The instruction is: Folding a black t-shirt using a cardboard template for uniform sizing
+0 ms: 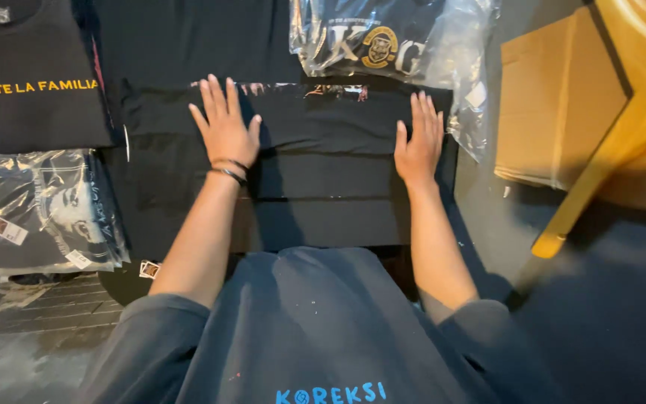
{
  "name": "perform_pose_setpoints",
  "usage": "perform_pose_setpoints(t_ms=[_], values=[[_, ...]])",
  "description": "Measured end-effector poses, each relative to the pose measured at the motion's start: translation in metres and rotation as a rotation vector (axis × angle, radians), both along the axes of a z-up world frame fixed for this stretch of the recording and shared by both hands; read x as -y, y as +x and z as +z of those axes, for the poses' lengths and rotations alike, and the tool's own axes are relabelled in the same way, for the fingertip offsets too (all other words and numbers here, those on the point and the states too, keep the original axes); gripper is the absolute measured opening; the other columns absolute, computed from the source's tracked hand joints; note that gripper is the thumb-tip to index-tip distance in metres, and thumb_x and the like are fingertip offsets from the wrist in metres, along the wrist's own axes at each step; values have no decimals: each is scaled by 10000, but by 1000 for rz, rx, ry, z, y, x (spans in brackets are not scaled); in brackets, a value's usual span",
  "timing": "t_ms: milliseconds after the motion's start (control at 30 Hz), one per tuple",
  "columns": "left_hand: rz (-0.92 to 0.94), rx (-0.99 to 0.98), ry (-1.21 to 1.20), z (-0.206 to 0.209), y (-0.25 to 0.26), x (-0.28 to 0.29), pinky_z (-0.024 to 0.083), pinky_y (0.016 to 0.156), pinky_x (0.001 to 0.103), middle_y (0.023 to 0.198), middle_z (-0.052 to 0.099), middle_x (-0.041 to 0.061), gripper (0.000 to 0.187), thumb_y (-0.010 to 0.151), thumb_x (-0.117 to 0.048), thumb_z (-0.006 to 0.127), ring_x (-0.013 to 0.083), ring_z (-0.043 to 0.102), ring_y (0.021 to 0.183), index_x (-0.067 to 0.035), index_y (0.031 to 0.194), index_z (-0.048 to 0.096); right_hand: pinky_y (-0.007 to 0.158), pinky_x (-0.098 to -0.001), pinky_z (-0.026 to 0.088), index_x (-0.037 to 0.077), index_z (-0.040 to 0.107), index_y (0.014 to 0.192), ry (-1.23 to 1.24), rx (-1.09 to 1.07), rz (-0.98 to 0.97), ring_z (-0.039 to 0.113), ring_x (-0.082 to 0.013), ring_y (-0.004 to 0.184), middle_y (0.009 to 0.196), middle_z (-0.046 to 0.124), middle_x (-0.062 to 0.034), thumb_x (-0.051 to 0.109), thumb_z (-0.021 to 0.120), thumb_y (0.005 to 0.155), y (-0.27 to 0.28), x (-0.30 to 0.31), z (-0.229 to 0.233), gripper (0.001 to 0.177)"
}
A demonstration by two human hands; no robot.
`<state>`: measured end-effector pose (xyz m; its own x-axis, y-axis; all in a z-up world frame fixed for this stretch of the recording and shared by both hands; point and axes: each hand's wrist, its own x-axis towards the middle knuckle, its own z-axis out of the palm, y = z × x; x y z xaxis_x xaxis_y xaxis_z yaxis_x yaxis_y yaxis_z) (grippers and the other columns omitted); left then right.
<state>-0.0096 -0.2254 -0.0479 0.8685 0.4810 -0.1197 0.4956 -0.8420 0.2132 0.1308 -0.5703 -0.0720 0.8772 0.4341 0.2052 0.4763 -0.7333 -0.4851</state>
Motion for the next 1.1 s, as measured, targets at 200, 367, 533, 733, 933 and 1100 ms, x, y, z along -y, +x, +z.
perform_pose_setpoints(t_ms=[200, 367, 533, 733, 933, 1100], values=[[-436, 288, -95, -25, 9, 114, 420, 1085, 513, 1393, 611, 121, 552, 801, -320, 844, 317, 525, 1367, -164, 1301, 670, 833, -517, 481, 232, 605, 1297, -110, 56, -581, 597, -294, 984, 1045, 609, 16, 296, 880, 791, -23, 68, -26, 579], [-477, 224, -45, -94, 19, 173, 409, 1073, 454, 1394, 573, 17, 351, 882, -355, 722, 244, 490, 1362, -260, 1213, 655, 759, -408, 499, 297, 695, 937, -61, -72, -505, 672, -217, 814, 784, 652, 104, 349, 875, 783, -5, 105, -67, 242], [-435, 281, 8, -98, 25, 175, 418, 996, 402, 1283, 611, -44, 143, 1012, -359, 556, 191, 517, 1289, -269, 1049, 661, 809, -442, 520, 227, 681, 898, 8, -212, -446, 679, -289, 872, 826, 640, 23, 353, 922, 727, -3, 113, -67, 322], [-327, 131, -202, -101, 37, 166, 472, 985, 369, 1230, 622, -117, 88, 969, -302, 650, 129, 541, 1284, -295, 1028, 586, 852, -453, 519, 165, 683, 909, 31, -310, -414, 672, -319, 892, 839, 599, -19, 306, 921, 728, -5, 120, -66, 331], [-325, 94, -348, -91, 46, 160, 520, 955, 404, 1223, 634, -128, 140, 920, -290, 734, 169, 575, 1262, -303, 980, 608, 785, -466, 548, 92, 697, 908, 143, -329, -377, 704, -380, 862, 811, 689, -120, 171, 828, 830, 0, 122, -46, 172], [-399, -74, -119, -71, 40, 176, 466, 1043, 444, 1372, 523, -30, 123, 851, -334, 778, 260, 449, 1352, -268, 930, 711, 802, -500, 552, 117, 676, 933, 68, -427, -397, 705, -391, 890, 795, 695, -114, 224, 802, 838, -10, 128, -44, 191]])
